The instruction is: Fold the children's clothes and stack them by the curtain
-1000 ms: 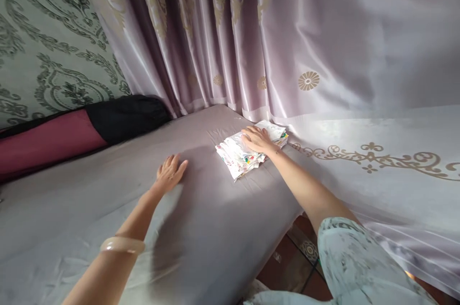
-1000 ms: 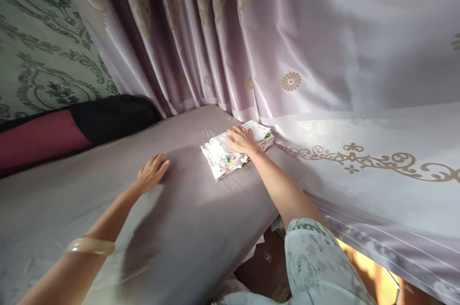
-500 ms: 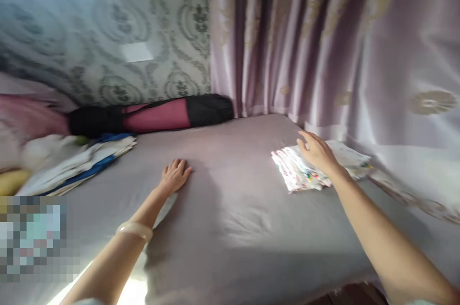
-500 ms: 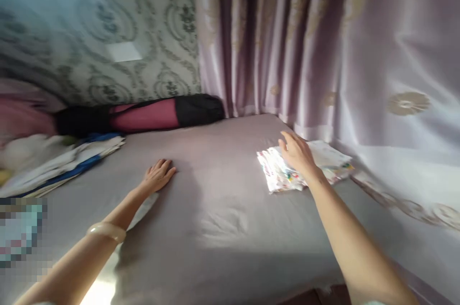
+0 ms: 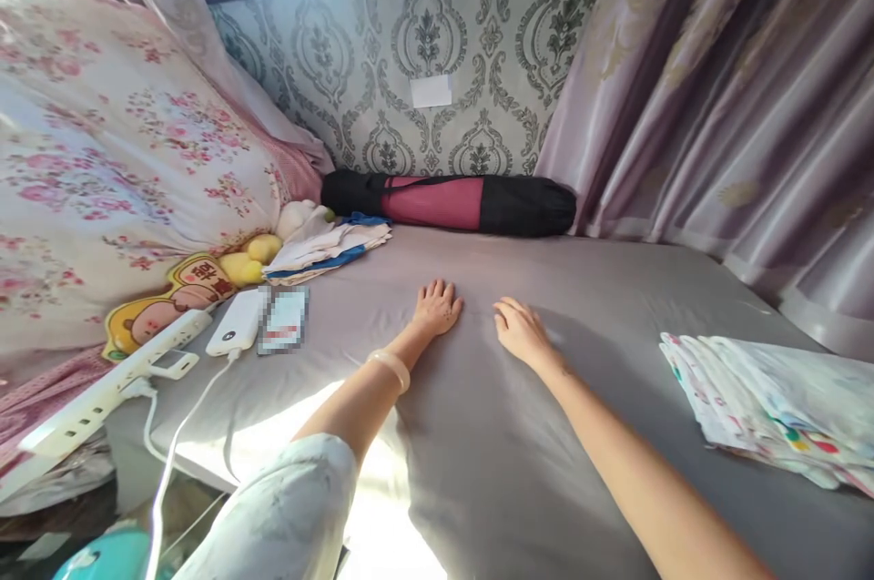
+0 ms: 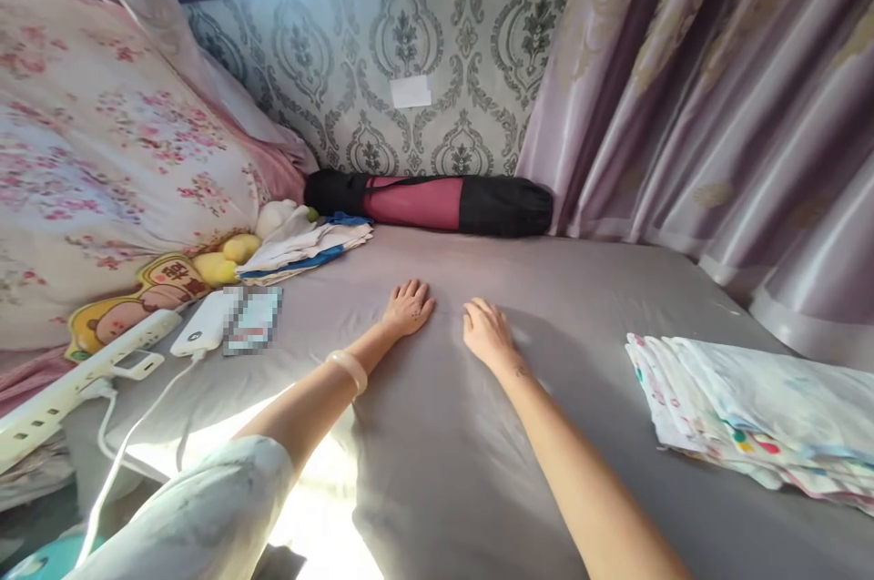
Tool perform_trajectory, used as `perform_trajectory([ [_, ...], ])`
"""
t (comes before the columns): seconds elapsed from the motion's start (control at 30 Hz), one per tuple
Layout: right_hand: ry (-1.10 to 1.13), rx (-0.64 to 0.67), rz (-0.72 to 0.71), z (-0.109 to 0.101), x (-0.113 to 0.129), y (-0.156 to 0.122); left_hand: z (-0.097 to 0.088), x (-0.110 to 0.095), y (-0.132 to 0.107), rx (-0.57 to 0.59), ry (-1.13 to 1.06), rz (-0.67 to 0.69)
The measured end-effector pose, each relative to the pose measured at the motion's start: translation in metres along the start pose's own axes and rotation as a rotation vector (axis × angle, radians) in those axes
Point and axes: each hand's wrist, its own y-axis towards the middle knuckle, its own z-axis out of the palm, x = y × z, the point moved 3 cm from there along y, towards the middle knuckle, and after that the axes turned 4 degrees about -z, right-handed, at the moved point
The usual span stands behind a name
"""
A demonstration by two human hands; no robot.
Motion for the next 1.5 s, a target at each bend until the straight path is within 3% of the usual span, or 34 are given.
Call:
perform_trajectory([
  [0.1, 0.009, 0.013, -0.024, 0.005, 0.028, 0.011, 0.0, 0.0, 0.0, 0.006, 0.004, 0.0],
  [0.2, 0.012, 0.023, -0.041, 0.011, 0.041, 0.012, 0.0, 0.0, 0.001, 0.007, 0.003, 0.01],
  [0.5, -0.085, -0.028, -0.048, 0.027, 0.044, 0.0, -0.006, -0.001, 0.003, -0.009, 0.029, 0.061],
  [0.63, -0.103, -0.039, -0.069, 0.028, 0.044, 0.0, -0.017, 0.015, 0.014, 0.039, -0.014, 0.15],
  [0.77, -0.104, -0.047, -0.067, 0.029, 0.042, 0.001, -0.028, 0.05, 0.031, 0.141, -0.262, 0.228],
  [0.87, -0.093, -0.047, -0.067, 0.031, 0.041, 0.001, -0.04, 0.085, 0.04, 0.111, -0.396, 0.124],
  [1.1, -0.083, -0.06, -0.072, 0.032, 0.04, 0.001, -0.06, 0.165, 0.042, -0.036, -0.356, -0.138],
  [1.5, -0.065, -0.14, -0.108, 0.038, 0.036, 0.0, -0.089, 0.278, 0.052, -0.341, -0.084, -0.38],
])
